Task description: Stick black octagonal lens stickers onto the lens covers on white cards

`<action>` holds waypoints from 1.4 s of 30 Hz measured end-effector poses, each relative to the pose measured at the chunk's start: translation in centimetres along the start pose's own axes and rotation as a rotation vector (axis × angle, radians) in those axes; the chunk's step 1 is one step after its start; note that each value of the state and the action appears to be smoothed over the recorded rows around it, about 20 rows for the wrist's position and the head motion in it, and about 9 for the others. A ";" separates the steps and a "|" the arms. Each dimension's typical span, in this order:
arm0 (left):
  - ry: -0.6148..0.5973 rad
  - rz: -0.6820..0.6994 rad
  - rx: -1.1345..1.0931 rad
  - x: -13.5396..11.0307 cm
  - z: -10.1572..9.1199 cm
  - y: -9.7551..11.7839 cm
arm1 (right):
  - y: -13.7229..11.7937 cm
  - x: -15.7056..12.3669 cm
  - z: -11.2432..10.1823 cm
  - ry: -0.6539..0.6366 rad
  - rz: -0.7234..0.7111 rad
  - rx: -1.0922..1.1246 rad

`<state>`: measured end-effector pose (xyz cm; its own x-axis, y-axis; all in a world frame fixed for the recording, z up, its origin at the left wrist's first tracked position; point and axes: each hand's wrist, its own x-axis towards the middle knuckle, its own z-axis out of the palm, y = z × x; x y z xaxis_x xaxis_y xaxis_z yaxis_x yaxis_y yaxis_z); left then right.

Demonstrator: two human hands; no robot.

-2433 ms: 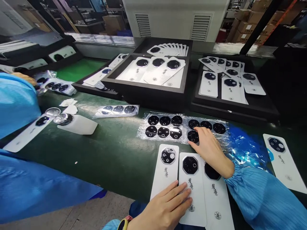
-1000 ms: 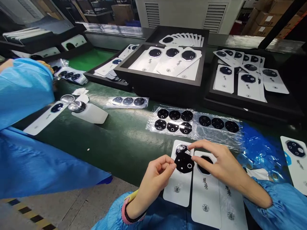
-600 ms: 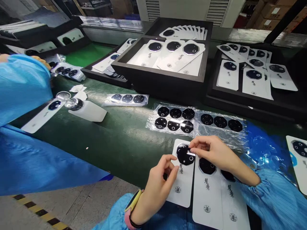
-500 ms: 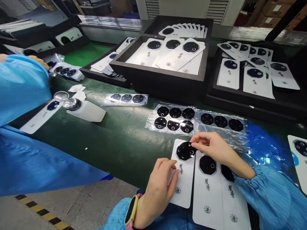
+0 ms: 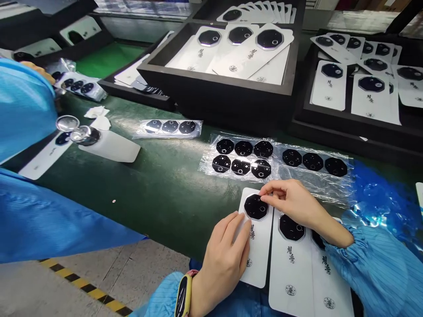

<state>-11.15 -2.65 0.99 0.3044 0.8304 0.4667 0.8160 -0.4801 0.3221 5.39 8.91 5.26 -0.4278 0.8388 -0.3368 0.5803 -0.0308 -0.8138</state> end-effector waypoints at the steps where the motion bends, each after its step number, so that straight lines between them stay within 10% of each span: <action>1: -0.002 0.001 -0.003 0.0 0.0 0.0 | 0.0 0.0 0.0 -0.001 0.007 -0.001; 42: -0.011 0.021 0.024 -0.1 0.1 0.0 | 0.2 0.1 0.2 0.024 -0.061 -0.078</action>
<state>-11.13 -2.70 0.87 0.3268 0.8233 0.4641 0.8207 -0.4907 0.2927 5.35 8.89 5.03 -0.4478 0.8506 -0.2755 0.6061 0.0622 -0.7930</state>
